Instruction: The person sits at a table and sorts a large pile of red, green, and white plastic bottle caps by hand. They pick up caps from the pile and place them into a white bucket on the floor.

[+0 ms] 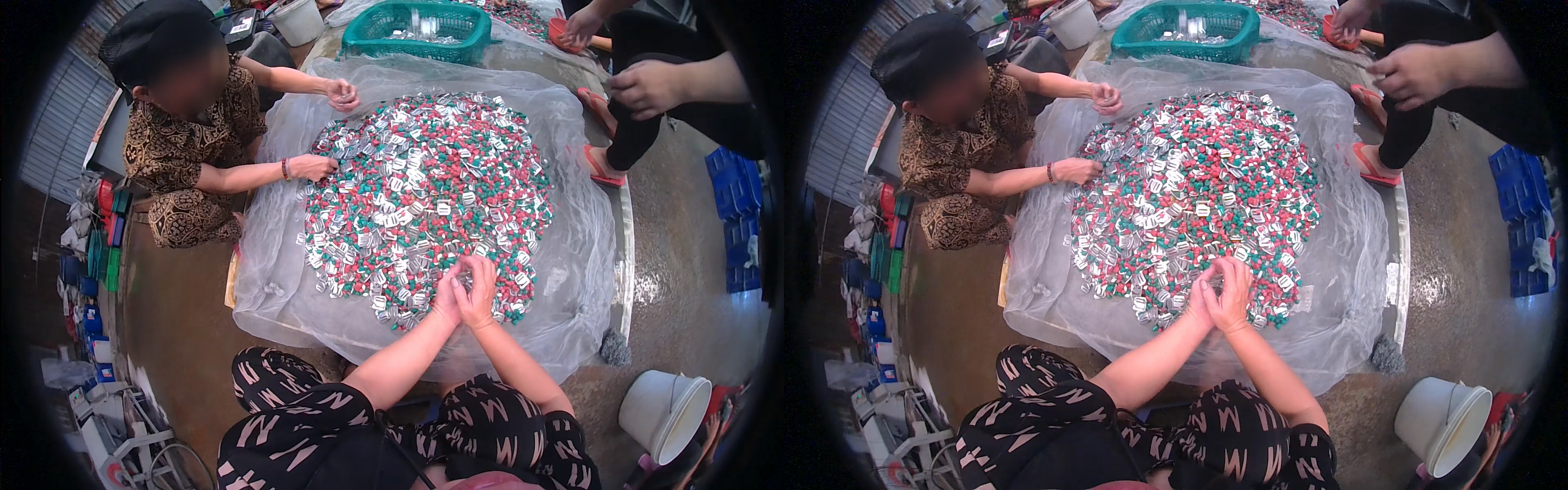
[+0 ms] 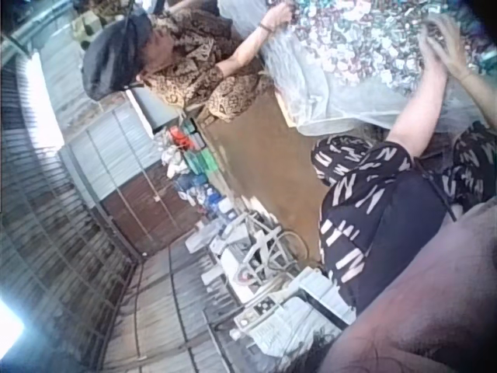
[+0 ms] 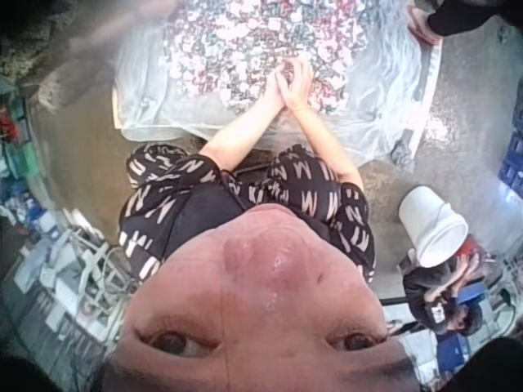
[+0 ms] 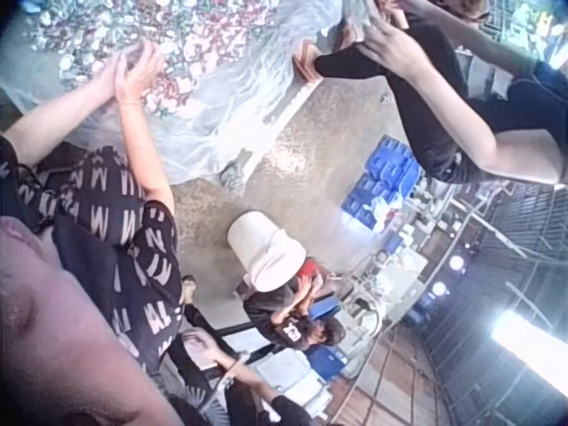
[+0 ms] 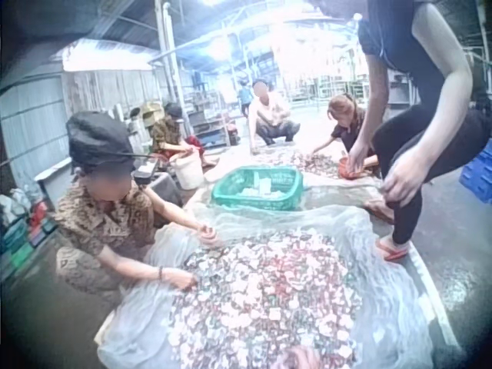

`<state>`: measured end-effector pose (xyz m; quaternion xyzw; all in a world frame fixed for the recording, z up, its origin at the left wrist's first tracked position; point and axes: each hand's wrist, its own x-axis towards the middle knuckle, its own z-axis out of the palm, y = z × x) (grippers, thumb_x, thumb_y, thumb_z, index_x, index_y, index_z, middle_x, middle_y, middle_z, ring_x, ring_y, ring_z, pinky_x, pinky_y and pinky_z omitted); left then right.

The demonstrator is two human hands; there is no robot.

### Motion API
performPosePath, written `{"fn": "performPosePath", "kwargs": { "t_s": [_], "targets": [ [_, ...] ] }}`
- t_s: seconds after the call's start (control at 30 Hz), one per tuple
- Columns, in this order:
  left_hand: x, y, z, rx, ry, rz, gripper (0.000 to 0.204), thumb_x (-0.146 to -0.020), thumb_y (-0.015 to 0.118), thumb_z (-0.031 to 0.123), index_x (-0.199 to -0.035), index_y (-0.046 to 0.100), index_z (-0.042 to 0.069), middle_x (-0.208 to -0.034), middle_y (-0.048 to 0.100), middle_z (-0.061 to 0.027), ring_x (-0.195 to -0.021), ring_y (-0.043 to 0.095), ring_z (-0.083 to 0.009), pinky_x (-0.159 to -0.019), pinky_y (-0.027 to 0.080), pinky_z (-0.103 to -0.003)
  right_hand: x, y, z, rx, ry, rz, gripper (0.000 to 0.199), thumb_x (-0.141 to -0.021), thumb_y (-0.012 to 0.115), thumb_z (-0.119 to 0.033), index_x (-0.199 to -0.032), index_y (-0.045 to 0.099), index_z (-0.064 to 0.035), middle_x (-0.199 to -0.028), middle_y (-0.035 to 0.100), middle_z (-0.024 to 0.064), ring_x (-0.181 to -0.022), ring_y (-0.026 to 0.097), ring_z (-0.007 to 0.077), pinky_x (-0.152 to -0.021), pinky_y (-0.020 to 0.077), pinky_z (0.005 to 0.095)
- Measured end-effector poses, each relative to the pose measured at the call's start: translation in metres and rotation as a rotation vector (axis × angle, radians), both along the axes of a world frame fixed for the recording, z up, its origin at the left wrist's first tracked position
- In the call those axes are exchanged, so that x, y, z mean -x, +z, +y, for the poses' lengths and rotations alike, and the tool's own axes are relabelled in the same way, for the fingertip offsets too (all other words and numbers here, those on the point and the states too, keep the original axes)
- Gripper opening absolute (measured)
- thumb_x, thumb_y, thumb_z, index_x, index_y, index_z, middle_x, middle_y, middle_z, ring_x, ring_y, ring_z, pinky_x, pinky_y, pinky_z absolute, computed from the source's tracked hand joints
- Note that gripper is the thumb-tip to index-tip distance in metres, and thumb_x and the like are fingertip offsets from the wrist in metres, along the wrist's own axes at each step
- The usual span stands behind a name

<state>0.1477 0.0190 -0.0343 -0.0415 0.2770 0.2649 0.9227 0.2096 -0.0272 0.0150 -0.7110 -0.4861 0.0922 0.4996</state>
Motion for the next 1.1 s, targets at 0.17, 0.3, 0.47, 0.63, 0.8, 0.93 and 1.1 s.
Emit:
{"fn": "performPosePath", "kwargs": {
  "t_s": [0.17, 0.3, 0.47, 0.63, 0.8, 0.93, 1.1],
  "targets": [
    [-0.005, -0.017, 0.008, 0.028, 0.076, -0.05, 0.035, -0.091, 0.041, 0.033, -0.111, 0.055, 0.008, -0.108, 0.059, -0.0126, -0.104, 0.055, -0.0284, -0.09, 0.045, -0.042, -0.019, 0.027, -0.005, -0.074, -0.006, -0.102, 0.049, -0.075, 0.061, -0.031, -0.115, 0.053, -0.0035, -0.115, 0.052, 0.0157, -0.107, 0.047, 0.0313, -0.093, 0.0317, 0.0425],
    [-0.045, 0.05, 0.109, 0.205, 0.213, -0.099, 0.034, -0.09, 0.041, 0.03, -0.103, 0.06, 0.005, -0.099, 0.063, -0.014, -0.095, 0.059, -0.0298, -0.085, 0.05, -0.045, -0.047, 0.026, -0.019, -0.166, -0.264, 0.049, 0.031, -0.08, 0.057, -0.015, -0.108, 0.054, -0.0001, -0.111, 0.053, 0.0158, -0.105, 0.049, 0.0318, -0.093, 0.0364, 0.0412],
    [-0.098, 0.218, 0.31, -0.488, 0.119, -0.134, 0.097, -0.078, 0.034, 0.078, -0.145, 0.008, 0.012, -0.148, 0.009, -0.02, -0.134, 0.009, -0.0454, -0.102, 0.009, -0.07, -0.056, 0.011, -0.036, -0.129, -0.447, 0.209, 0.025, -0.084, 0.056, -0.011, -0.105, 0.054, 0.0014, -0.102, 0.054, 0.0144, -0.101, 0.051, 0.0306, -0.09, 0.0384, 0.0387],
    [-0.095, 0.271, 0.28, -0.663, 0.116, -0.185, 0.093, -0.08, 0.033, 0.076, -0.142, -0.019, 0.03, -0.149, -0.022, -0.0143, -0.137, -0.01, -0.0448, -0.1, 0.008, -0.074, -0.083, -0.017, -0.06, 0.014, -0.552, 0.03, 0.024, -0.083, 0.058, -0.012, -0.103, 0.056, 0.0005, -0.097, 0.055, 0.0133, -0.095, 0.052, 0.029, -0.085, 0.0399, 0.0388],
    [-0.012, 0.134, 0.192, -0.752, -0.088, 0.336, 0.078, -0.089, 0.042, 0.059, -0.143, 0.015, 0.009, -0.141, 0.028, -0.0201, -0.123, 0.04, -0.0403, -0.095, 0.039, -0.057, -0.087, -0.044, -0.069, 0.156, -0.578, 0.076, 0.021, -0.078, 0.064, -0.013, -0.096, 0.061, -0.0031, -0.09, 0.056, 0.0115, -0.089, 0.053, 0.0272, -0.08, 0.0419, 0.0376],
    [0.049, 0.027, 0.096, -0.995, -0.555, 0.887, 0.037, -0.085, 0.065, 0.033, -0.108, 0.059, 0.005, -0.102, 0.059, -0.0085, -0.091, 0.059, -0.0183, -0.074, 0.049, -0.035, -0.078, -0.065, -0.087, 0.282, -0.34, 0.183, 0.024, -0.07, 0.073, -0.017, -0.091, 0.066, -0.0074, -0.085, 0.056, 0.0083, -0.085, 0.053, 0.0251, -0.076, 0.0428, 0.0373],
    [0.06, 0.009, 0.023, -1.94, -0.657, 1.137, 0.04, -0.066, 0.076, 0.012, -0.102, 0.061, 0.003, -0.099, 0.059, -0.013, -0.094, 0.057, -0.0334, -0.08, 0.048, -0.039, -0.045, -0.052, -0.071, 0.421, -0.049, -0.242, 0.031, -0.065, 0.077, -0.022, -0.093, 0.068, -0.0112, -0.087, 0.056, 0.0062, -0.086, 0.053, 0.0248, -0.076, 0.0423, 0.0376]
  ]
}}
